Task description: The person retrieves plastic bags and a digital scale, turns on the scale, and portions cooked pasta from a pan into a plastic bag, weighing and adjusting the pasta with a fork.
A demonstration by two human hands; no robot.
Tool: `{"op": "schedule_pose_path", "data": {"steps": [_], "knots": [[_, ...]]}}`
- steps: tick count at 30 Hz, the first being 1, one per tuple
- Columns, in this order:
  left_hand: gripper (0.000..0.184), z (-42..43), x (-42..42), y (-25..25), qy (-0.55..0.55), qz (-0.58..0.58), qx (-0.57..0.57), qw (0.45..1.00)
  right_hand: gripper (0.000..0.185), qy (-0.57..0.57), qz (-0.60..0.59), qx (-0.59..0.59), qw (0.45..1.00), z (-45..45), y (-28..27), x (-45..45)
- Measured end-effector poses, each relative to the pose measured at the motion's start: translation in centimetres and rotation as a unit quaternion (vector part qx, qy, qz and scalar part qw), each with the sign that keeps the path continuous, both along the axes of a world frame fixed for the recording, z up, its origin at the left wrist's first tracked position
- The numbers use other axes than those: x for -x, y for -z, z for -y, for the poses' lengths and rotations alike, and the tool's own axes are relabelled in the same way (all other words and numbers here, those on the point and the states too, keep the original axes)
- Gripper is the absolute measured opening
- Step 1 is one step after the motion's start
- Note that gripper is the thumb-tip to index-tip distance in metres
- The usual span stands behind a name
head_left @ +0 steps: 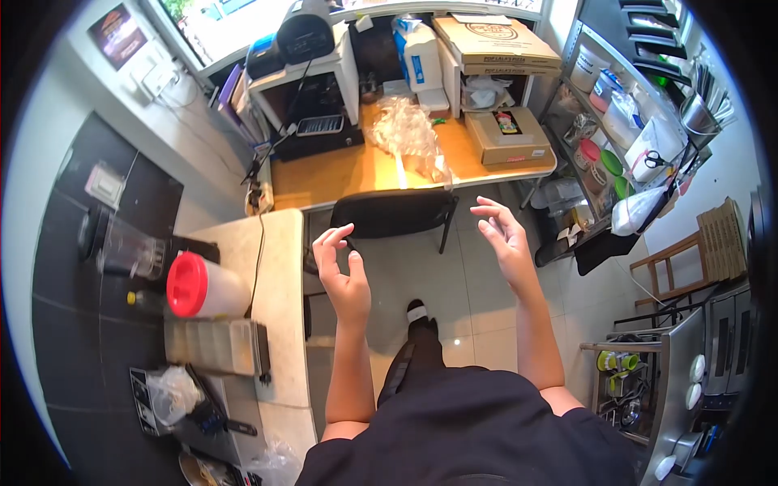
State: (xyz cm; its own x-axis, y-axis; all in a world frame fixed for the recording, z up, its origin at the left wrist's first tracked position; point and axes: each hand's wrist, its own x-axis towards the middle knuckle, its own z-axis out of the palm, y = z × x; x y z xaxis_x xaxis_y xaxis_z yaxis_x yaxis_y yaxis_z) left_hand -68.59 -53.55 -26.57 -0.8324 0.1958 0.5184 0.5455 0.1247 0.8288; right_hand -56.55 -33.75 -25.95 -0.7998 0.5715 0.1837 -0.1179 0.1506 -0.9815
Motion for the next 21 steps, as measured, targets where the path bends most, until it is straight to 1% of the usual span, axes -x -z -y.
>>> {"op": "schedule_pose_path", "data": {"steps": [3, 5, 6, 7, 8, 9, 10, 12, 13, 14, 15, 16, 17, 18, 19, 20, 21], "knots": [[0.034, -3.4, 4.2, 1.1, 0.008, 0.007, 0.000, 1.000, 0.022, 0.008, -0.004, -0.006, 1.000, -4.0, 1.0, 3.2], [0.034, -5.5, 7.2, 1.8, 0.038, 0.025, 0.005, 0.999, 0.022, 0.019, -0.002, -0.022, 1.000, -6.5, 1.4, 5.5], [0.032, -6.2, 8.6, 2.0, 0.056, 0.028, 0.021, 0.998, 0.022, 0.015, 0.008, -0.001, 1.000, -7.6, 1.5, 6.8], [0.028, -6.7, 9.6, 2.2, 0.087, 0.062, 0.041, 0.993, 0.021, 0.007, 0.022, 0.022, 0.999, -8.6, 1.7, 8.1], [0.025, -6.7, 10.9, 3.9, 0.122, 0.077, 0.065, 0.987, 0.022, -0.003, 0.034, -0.004, 0.999, -9.2, 1.7, 9.2], [0.023, -6.2, 11.7, 6.3, 0.152, 0.117, 0.067, 0.979, 0.022, -0.024, 0.042, -0.002, 0.999, -9.6, 1.8, 10.6], [0.021, -4.9, 11.7, 8.6, 0.167, 0.204, 0.084, 0.961, 0.022, -0.050, 0.048, 0.009, 0.998, -9.8, 2.0, 11.8], [0.018, 0.2, 9.9, 16.8, 0.132, 0.274, 0.157, 0.940, 0.022, -0.122, 0.062, 0.020, 0.990, -9.5, 3.1, 14.3], [0.019, 4.0, 7.3, 21.3, 0.091, 0.315, 0.241, 0.913, 0.022, -0.168, 0.074, 0.022, 0.983, -8.8, 3.5, 15.5], [0.028, 7.6, 3.8, 23.5, 0.102, 0.393, 0.274, 0.872, 0.023, -0.231, 0.109, 0.018, 0.967, -8.0, 3.8, 16.6], [0.038, 11.9, -0.6, 27.2, 0.113, 0.534, 0.380, 0.747, 0.023, -0.307, 0.112, 0.009, 0.945, -7.0, 4.3, 17.6], [0.049, 13.1, -5.8, 26.4, 0.053, 0.714, 0.357, 0.600, 0.023, -0.376, 0.111, -0.002, 0.920, -5.9, 5.4, 18.4], [0.057, 13.1, -10.4, 25.0, 0.054, 0.789, 0.341, 0.508, 0.023, -0.457, 0.119, -0.043, 0.880, -5.0, 6.3, 19.0], [0.061, 12.8, -16.8, 25.6, 0.057, 0.849, 0.223, 0.475, 0.024, -0.528, 0.120, -0.092, 0.836, -4.1, 6.7, 19.3], [0.065, 12.0, -21.9, 26.0, 0.059, 0.892, 0.101, 0.438, 0.025, -0.582, 0.128, -0.097, 0.798, -3.3, 6.8, 19.6], [0.065, 9.8, -26.5, 24.0, 0.050, 0.901, 0.085, 0.423, 0.026, -0.631, 0.134, -0.098, 0.758, -2.8, 6.9, 19.6], [0.065, 7.9, -28.0, 22.1, 0.032, 0.905, 0.049, 0.421, 0.026, -0.644, 0.141, -0.091, 0.747, -2.6, 6.9, 19.7]]}}
